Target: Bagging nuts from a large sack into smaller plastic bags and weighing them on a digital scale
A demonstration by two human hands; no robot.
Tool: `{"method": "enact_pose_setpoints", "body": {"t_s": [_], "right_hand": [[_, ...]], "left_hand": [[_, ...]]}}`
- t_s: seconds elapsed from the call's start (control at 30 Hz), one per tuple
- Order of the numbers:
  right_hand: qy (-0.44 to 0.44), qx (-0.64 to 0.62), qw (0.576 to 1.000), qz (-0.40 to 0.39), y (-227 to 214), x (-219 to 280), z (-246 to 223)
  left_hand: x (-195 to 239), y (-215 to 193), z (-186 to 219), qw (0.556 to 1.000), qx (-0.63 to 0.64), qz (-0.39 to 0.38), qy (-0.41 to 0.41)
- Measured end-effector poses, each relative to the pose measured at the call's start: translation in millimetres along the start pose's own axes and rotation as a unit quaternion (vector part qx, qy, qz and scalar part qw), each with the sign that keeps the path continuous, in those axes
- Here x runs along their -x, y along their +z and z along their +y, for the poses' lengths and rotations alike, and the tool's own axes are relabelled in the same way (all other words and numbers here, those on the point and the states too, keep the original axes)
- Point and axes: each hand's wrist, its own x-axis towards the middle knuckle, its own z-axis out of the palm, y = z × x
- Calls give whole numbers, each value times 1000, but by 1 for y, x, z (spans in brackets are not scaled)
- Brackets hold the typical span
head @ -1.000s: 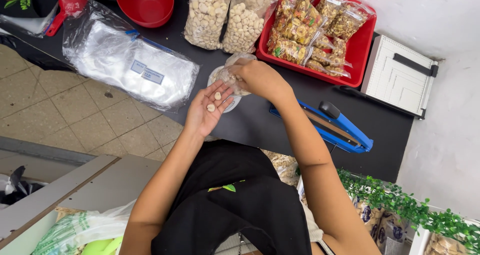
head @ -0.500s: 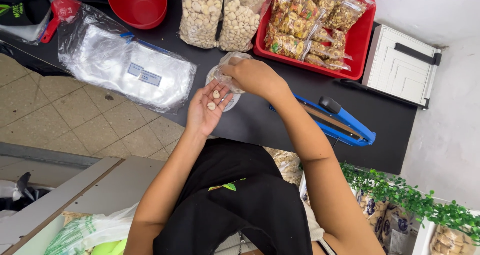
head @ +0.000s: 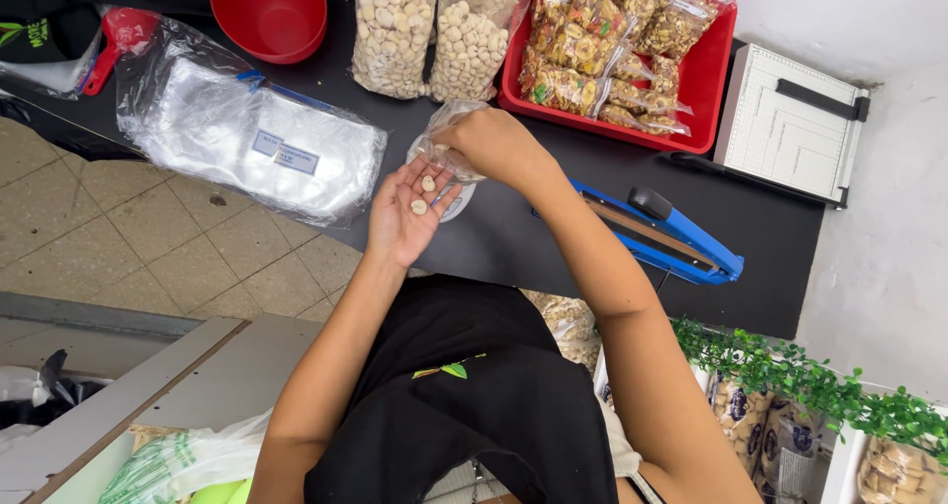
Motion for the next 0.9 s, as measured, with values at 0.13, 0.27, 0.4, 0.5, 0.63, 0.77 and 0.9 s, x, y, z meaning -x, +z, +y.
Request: {"method": "enact_pose_setpoints", "body": {"t_s": [0.13, 0.27, 0.4, 0.5, 0.63, 0.77, 0.9], "right_hand": [[-10, -7, 1000, 28, -17, 3, -5], [-21, -18, 998, 57, -41, 21, -13], [-16, -76, 989, 128, -71, 45, -18], [-48, -190, 969, 149, -103, 66, -53], [-71, -188, 976, 85, -57, 69, -77], [-68, -129, 987, 74, -60, 67, -89], [-48, -240, 962, 124, -102, 80, -90]], "left_hand": [[4, 7, 0, 1000, 15, 1, -9], [5, 0, -3, 1000, 16, 9, -19], [9, -3, -5, 999, 4, 29, -44], [13, 1, -9, 998, 7, 42, -53], [-3, -30, -16, 996, -11, 73, -46], [-8, -52, -18, 992, 18, 120, -47], [13, -27, -11, 988, 32, 131, -69]]}}
